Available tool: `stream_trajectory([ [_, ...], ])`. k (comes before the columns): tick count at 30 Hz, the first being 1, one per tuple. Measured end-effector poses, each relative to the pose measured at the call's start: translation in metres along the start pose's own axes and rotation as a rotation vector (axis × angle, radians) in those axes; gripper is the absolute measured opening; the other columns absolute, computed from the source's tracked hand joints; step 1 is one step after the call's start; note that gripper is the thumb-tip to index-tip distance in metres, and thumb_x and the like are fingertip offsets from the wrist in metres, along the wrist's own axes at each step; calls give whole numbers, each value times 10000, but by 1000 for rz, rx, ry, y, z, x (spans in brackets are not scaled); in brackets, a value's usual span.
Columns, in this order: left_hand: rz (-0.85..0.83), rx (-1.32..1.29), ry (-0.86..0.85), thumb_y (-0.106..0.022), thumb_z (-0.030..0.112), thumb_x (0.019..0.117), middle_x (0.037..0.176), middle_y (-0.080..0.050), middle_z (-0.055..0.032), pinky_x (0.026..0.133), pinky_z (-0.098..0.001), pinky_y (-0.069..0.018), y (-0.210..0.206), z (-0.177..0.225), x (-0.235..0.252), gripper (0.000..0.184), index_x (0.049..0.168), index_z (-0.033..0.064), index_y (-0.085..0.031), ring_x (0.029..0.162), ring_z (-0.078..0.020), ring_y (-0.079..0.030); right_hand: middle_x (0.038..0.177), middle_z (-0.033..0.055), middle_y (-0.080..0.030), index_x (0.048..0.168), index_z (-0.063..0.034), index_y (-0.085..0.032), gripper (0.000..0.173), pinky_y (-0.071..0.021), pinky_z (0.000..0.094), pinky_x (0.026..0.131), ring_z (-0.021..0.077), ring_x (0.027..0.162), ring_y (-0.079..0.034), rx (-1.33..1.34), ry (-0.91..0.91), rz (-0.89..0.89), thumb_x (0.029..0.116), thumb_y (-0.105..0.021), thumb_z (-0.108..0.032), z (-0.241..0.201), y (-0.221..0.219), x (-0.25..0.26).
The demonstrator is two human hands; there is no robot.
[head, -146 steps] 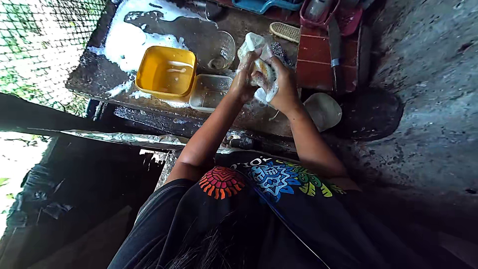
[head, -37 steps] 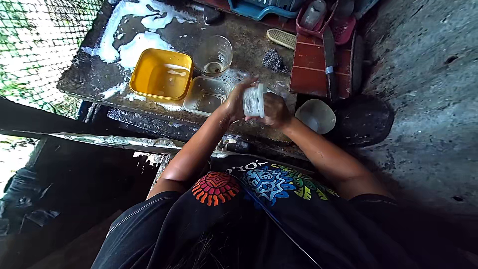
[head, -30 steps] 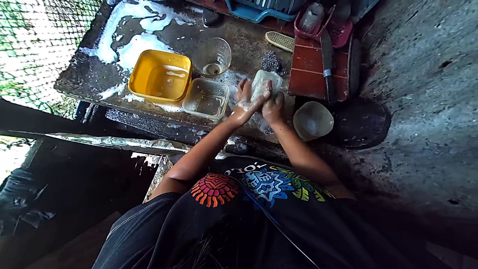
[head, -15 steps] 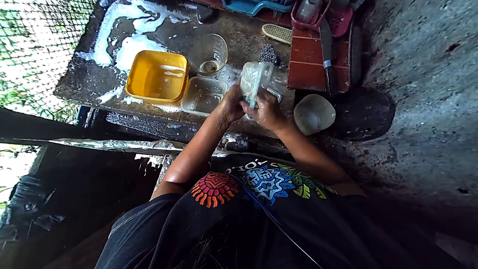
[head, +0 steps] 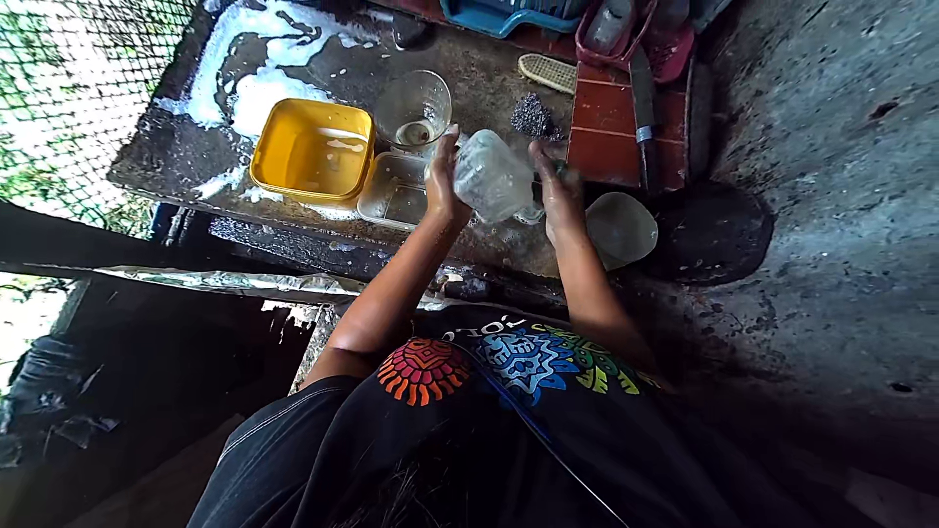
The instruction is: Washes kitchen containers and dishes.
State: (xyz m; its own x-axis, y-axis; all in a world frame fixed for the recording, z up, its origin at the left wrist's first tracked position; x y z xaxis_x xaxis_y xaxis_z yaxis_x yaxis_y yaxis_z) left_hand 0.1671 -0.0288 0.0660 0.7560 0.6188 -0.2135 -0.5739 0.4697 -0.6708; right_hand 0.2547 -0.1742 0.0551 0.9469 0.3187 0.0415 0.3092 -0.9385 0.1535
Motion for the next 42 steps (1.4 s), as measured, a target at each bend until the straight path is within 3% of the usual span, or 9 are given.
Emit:
stream_trajectory([
  [6, -262, 28, 7, -347, 137, 1054, 760, -668, 44, 685, -231, -578, -3, 19, 14, 305, 896, 159, -607, 725, -34, -661, 1033, -74, -664, 1199, -118, -515, 510, -591, 284, 891, 47, 964, -670, 361, -7, -267, 805, -816, -235, -2, -9, -27],
  [11, -407, 261, 287, -312, 173, 1083, 833, -672, 41, 691, -228, -580, -10, -9, -1, 298, 1035, 125, -601, 753, -32, -657, 1329, 59, -585, 1453, -1, -350, 1108, -522, 268, 1043, 67, 1212, -592, 8, 295, -583, 628, -955, -424, -34, -19, -37],
  [17, -212, 70, 182, -280, 205, 1109, 650, -545, 99, 597, -156, -508, -17, -10, 8, 352, 849, 195, -518, 591, 13, -557, 969, 31, -746, 1094, 12, -691, 492, -589, 216, 853, 1, 891, -702, -207, 337, -434, 735, -882, -265, -46, -19, -46],
  [20, -352, 230, 27, -151, 337, 1101, 1077, -693, 3, 901, -279, -537, -19, -14, -7, 557, 1179, 72, -634, 997, -56, -650, 975, 17, -731, 1092, 37, -656, 470, -602, 236, 865, 11, 913, -701, -44, 431, -212, 775, -881, -229, -46, -17, -45],
  [24, -555, 585, -327, -458, 475, 1002, 1511, -448, -203, 1138, -287, -411, -13, -23, -36, 784, 1523, -89, -299, 1347, -130, -489, 949, -23, -694, 1092, -34, -641, 266, -591, 302, 871, 43, 916, -678, 109, 237, -65, 994, -643, -280, -38, -12, -29],
  [27, -465, 681, -158, -814, 267, 853, 1498, -470, -243, 1124, -301, -448, -4, -25, -43, 1024, 1581, -47, -168, 1330, -165, -546, 976, 11, -675, 1143, -65, -627, 378, -580, 338, 884, 87, 948, -671, 219, -8, -137, 1085, -464, -401, -40, -16, -30],
  [30, -347, 560, -105, -746, 166, 835, 1340, -561, -187, 994, -273, -519, -5, -20, -39, 844, 1512, -56, -294, 1145, -115, -613, 1107, 33, -690, 1267, -106, -554, 396, -591, 357, 892, 139, 1026, -683, 629, -120, -341, 1106, -347, -403, -37, -23, -39],
  [36, -288, 368, 29, -658, 124, 906, 1133, -638, -90, 844, -318, -608, -22, 7, -49, 610, 1432, 15, -370, 950, -125, -687, 1256, 43, -653, 1405, -79, -475, 1061, -540, 403, 1000, 166, 1178, -626, 588, -8, -435, 795, -367, -940, -24, -21, -50],
  [42, -365, 387, -269, -759, 121, 768, 1282, -584, -139, 954, -264, -551, -15, -8, -39, 848, 1469, -54, -317, 1094, -96, -636, 1023, -185, -671, 1149, -227, -599, 580, -552, 227, 936, -66, 1036, -634, 205, 373, -472, 948, -437, -746, -28, -8, -48],
])
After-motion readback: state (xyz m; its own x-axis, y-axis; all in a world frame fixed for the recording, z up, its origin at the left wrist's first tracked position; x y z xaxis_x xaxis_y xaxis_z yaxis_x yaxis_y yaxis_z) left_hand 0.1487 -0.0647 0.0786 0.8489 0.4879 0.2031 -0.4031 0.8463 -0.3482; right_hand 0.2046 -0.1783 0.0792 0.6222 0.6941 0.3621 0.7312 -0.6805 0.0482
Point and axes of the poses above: each hand's wrist, its own x-axis towards the middle knuckle, its own y-axis out of the back of the hand, z = x × y, the point moved 5 cm from there along x, towards the middle knuckle
